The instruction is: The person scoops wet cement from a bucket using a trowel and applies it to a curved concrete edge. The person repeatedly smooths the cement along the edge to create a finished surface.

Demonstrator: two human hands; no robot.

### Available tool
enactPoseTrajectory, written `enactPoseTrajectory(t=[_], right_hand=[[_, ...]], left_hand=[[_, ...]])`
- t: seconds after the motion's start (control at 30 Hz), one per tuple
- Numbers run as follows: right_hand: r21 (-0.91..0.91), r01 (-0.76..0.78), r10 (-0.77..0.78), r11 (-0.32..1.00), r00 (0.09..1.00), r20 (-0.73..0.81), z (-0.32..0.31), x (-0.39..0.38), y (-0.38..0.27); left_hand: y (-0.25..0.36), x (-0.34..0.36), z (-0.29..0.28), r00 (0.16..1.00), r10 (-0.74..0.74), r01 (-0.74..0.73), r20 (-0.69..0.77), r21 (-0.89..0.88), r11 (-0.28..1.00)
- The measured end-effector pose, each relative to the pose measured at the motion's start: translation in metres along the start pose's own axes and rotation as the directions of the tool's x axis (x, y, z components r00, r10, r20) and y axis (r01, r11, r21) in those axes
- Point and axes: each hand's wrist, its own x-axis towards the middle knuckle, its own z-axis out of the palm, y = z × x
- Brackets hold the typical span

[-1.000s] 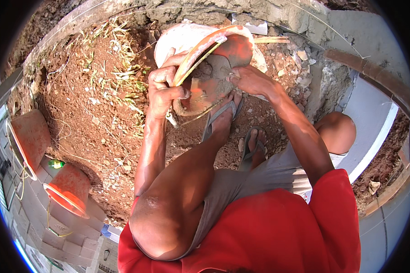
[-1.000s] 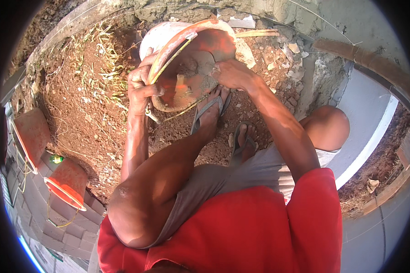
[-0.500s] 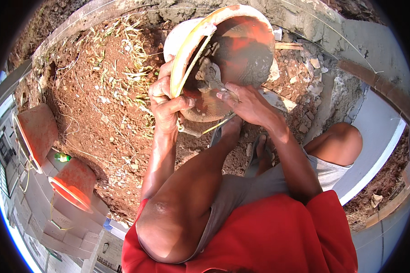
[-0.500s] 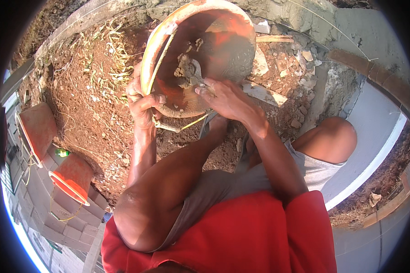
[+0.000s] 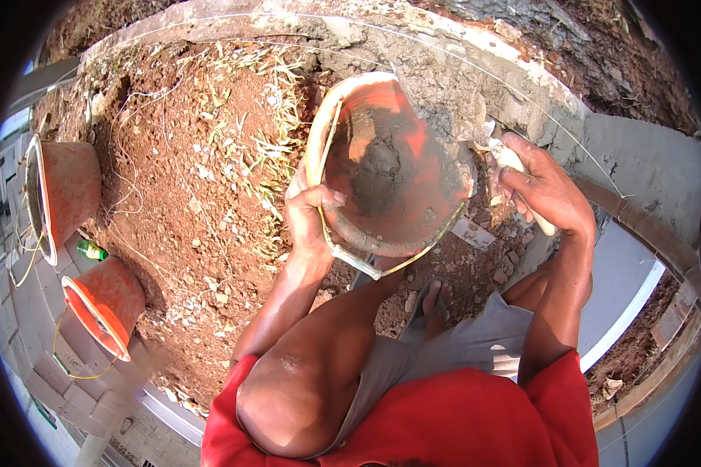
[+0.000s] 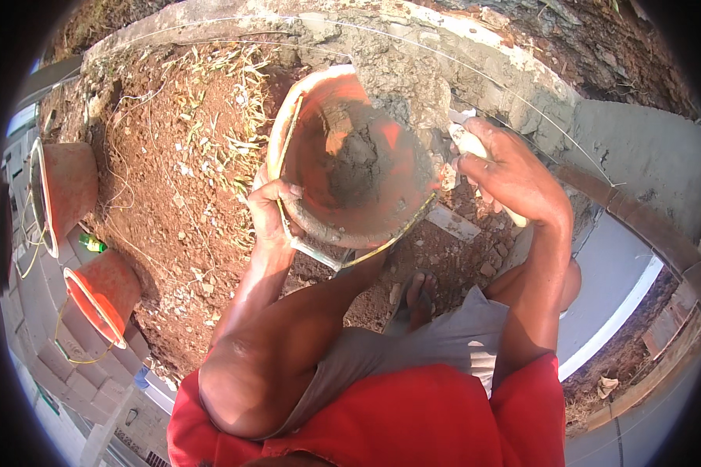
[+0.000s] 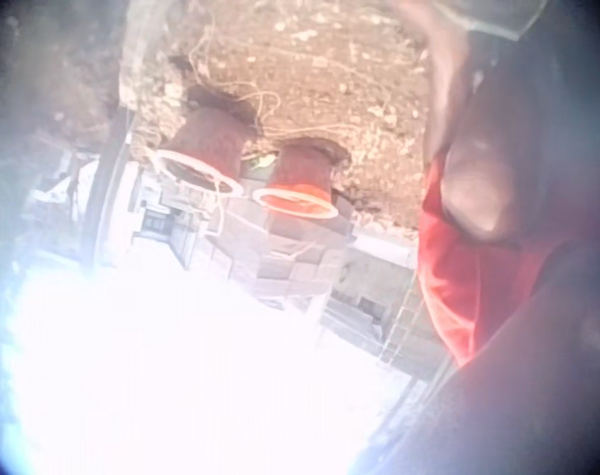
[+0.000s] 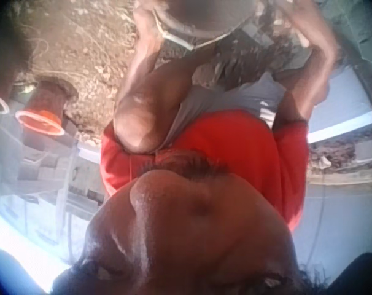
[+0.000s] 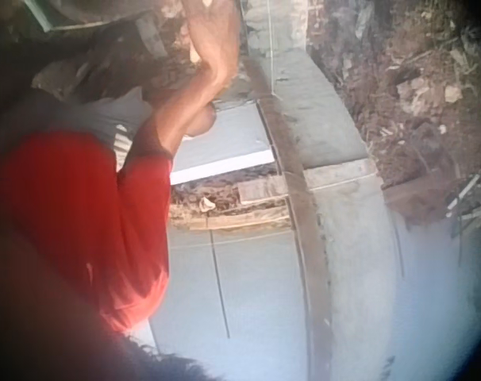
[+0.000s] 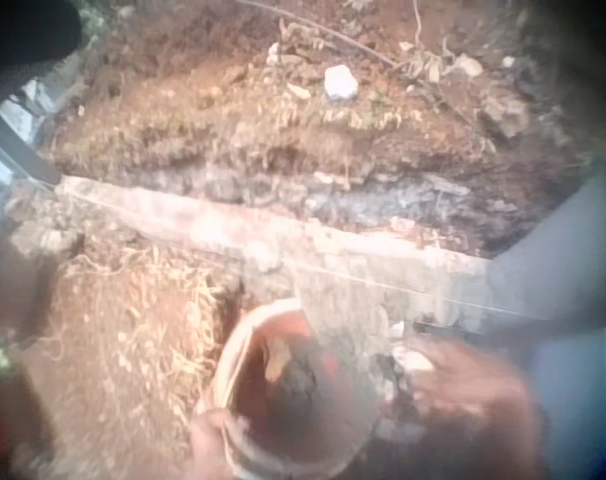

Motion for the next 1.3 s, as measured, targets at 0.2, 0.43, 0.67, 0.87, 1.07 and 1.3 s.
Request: enactPoseTrajectory(t=[0.2, 0.43, 0.67, 0.87, 1.07, 1.3], right_hand=[[-0.075, 0.15, -0.154, 0.986, 0.987, -0.049, 0.014, 0.111, -0.029], [-0.351, 0.25, -0.301, 0.902, 0.949, -0.097, 0.068, 0.237, -0.112], [-0.316, 0.278, -0.39, 0.907, 0.84, -0.377, 0.043, 0.185, -0.056], [0.249, 0.13, -0.05, 0.96, 0.951, -0.304, 0.02, 0.021, 0.039], [0.228, 0.005, -0.004, 0.974, 1.0, -0.004, 0.007, -0.054, 0.111], [-0.323, 0.075, -0.164, 0.944, 0.952, -0.259, 0.141, 0.08, 0.087]], left_hand=[[0.001, 0.001, 0.005, 0.999, 0.019, -0.018, 0.035, -0.029, 0.999], [-0.004, -0.004, 0.01, 0.998, 0.052, -0.051, -0.018, 0.034, 0.998], [-0.011, -0.003, 0.007, 0.994, 0.087, -0.083, -0.067, 0.061, 0.995], [0.005, 0.004, 0.011, 0.998, 0.043, -0.049, 0.055, 0.105, 0.993], [0.016, 0.016, 0.04, 0.973, 0.063, -0.137, 0.224, 0.333, 0.933], [-0.003, 0.062, 0.032, 0.92, 0.076, -0.266, 0.384, 0.471, 0.841]])
